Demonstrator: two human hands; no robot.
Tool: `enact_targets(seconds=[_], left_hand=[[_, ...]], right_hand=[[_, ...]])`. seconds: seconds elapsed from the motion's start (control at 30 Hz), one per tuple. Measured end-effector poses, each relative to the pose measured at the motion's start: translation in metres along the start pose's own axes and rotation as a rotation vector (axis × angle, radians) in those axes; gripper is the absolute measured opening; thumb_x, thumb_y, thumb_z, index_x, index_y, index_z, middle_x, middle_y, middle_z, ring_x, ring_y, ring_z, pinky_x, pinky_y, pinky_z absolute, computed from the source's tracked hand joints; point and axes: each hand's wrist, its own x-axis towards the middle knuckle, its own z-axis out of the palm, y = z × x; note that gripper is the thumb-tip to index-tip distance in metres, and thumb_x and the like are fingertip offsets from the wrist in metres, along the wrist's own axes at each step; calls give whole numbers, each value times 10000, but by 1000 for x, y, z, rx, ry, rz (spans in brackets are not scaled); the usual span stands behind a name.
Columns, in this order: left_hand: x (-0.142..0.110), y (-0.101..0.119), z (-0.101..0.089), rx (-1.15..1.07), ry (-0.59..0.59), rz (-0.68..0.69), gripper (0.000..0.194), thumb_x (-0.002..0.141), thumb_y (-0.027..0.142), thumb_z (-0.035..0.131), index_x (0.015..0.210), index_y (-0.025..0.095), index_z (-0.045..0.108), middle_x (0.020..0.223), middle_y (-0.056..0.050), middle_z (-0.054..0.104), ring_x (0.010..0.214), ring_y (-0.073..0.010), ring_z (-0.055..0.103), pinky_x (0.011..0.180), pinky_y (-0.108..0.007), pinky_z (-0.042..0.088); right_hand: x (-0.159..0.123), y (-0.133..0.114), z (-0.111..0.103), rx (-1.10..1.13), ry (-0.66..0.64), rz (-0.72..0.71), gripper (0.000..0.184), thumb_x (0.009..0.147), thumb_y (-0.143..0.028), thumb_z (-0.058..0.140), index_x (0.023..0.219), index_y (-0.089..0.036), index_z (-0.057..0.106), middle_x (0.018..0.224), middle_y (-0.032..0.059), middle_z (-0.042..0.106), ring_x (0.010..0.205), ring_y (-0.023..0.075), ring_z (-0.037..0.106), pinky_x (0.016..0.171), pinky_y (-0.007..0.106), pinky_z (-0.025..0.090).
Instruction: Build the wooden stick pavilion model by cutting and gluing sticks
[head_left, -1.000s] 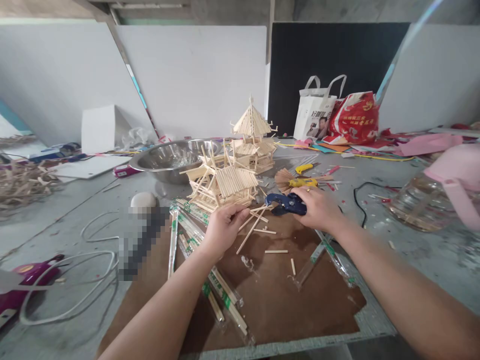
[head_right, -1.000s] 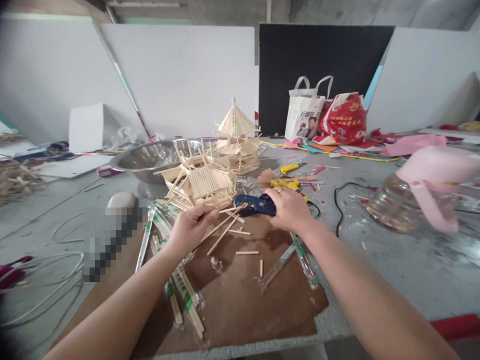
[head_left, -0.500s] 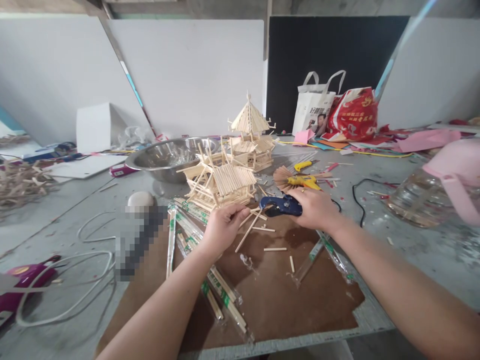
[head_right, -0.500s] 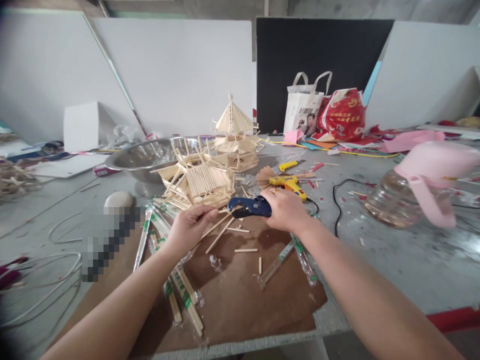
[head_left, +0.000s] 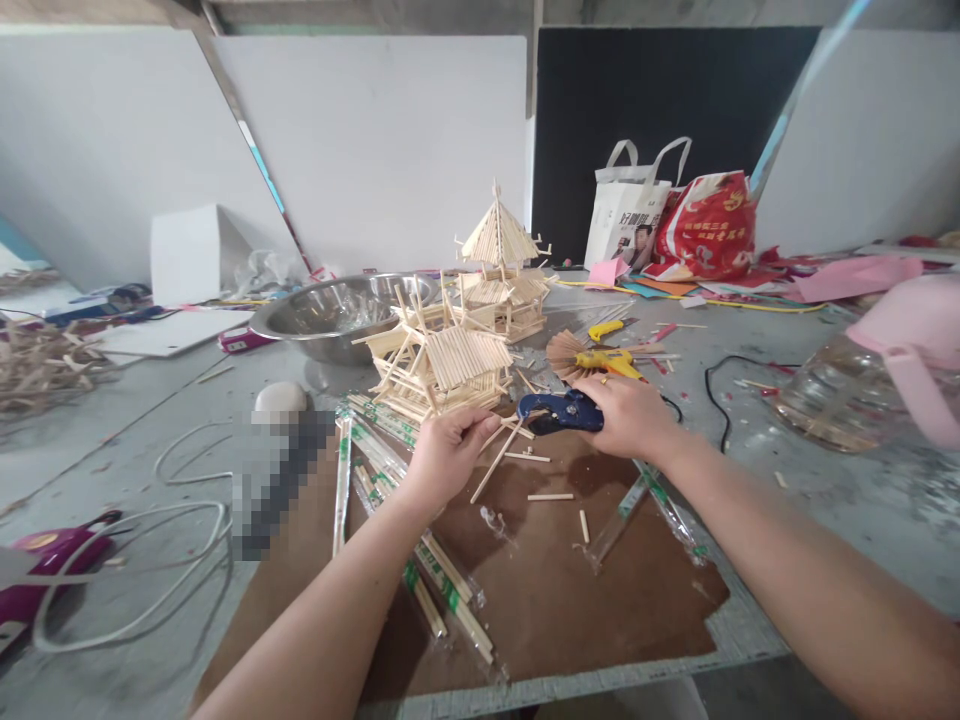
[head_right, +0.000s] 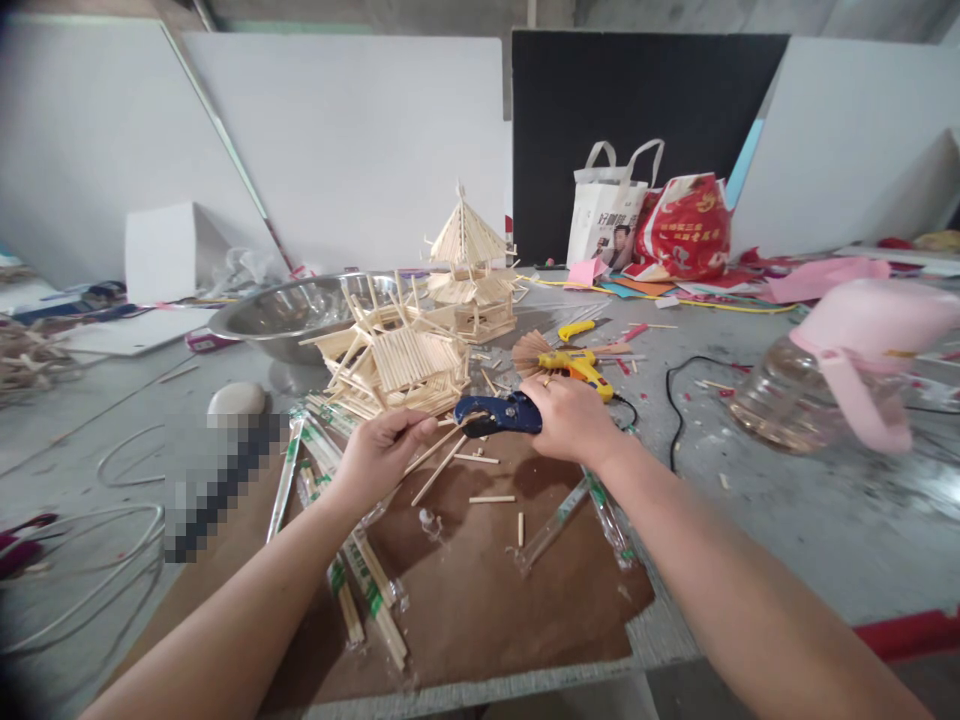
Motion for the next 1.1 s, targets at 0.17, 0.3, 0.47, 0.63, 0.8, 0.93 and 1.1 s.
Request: enact_targets(seconds=[0.17, 0.3, 0.47, 0.63, 0.8, 0.93, 1.1], left_hand=[[0, -2, 1, 14, 3, 3, 252, 761, 323, 447, 654, 147, 592, 531, 23, 529, 513, -79, 464, 496, -173, 352], [1, -6, 0, 53, 11, -17, 242, 754, 330, 455, 691, 151, 606, 567, 13, 567, 537, -91, 493, 513, -183, 359], [1, -8, 1, 186, -85, -10, 230, 755, 277, 442, 640, 163, 605, 557, 7, 569, 532, -95, 488, 520, -193, 351], [1, -8, 2, 212, -128, -22, 240, 759, 291, 431, 643, 169, 602, 606, -1, 589, 569, -104, 505, 534, -197, 354], [0, -9, 2, 171, -108, -10, 229, 758, 293, 443, 642, 167, 596, 588, 3, 578, 548, -100, 493, 523, -197, 356], [-1, -9, 3, 86, -80, 18, 215, 761, 286, 450, 670, 166, 604, 577, 9, 579, 543, -94, 499, 519, -188, 363], [-1, -7, 2, 30, -25, 44, 212, 759, 301, 462, 701, 160, 609, 599, 2, 596, 562, -100, 517, 531, -192, 381]], right_hand=[[1, -1, -3, 6, -32, -2, 367, 602, -267, 527, 958, -177, 525, 909, 71, 600, 816, 221, 539, 661, 288, 370], [2, 6, -3, 15, -37, 5, 414, 618, -232, 518, 1025, -160, 485, 939, 81, 579, 856, 215, 516, 736, 291, 359], [1, 18, 0, -238, -111, 89, 327, 638, -182, 507, 961, -137, 523, 828, 119, 568, 810, 250, 498, 725, 345, 332], [-2, 20, 0, -290, -117, 65, 327, 637, -195, 515, 960, -145, 527, 834, 126, 563, 803, 262, 495, 711, 355, 332], [0, 19, -3, -168, 27, 132, 393, 629, -198, 509, 1019, -145, 501, 892, 134, 572, 844, 270, 503, 717, 359, 358], [3, 15, -4, 57, 36, 2, 420, 595, -158, 501, 1014, -187, 502, 929, 73, 588, 844, 219, 527, 744, 312, 382], [2, 8, 0, 145, -17, -52, 447, 555, -158, 512, 1001, -181, 509, 944, 66, 590, 866, 214, 526, 773, 311, 382]])
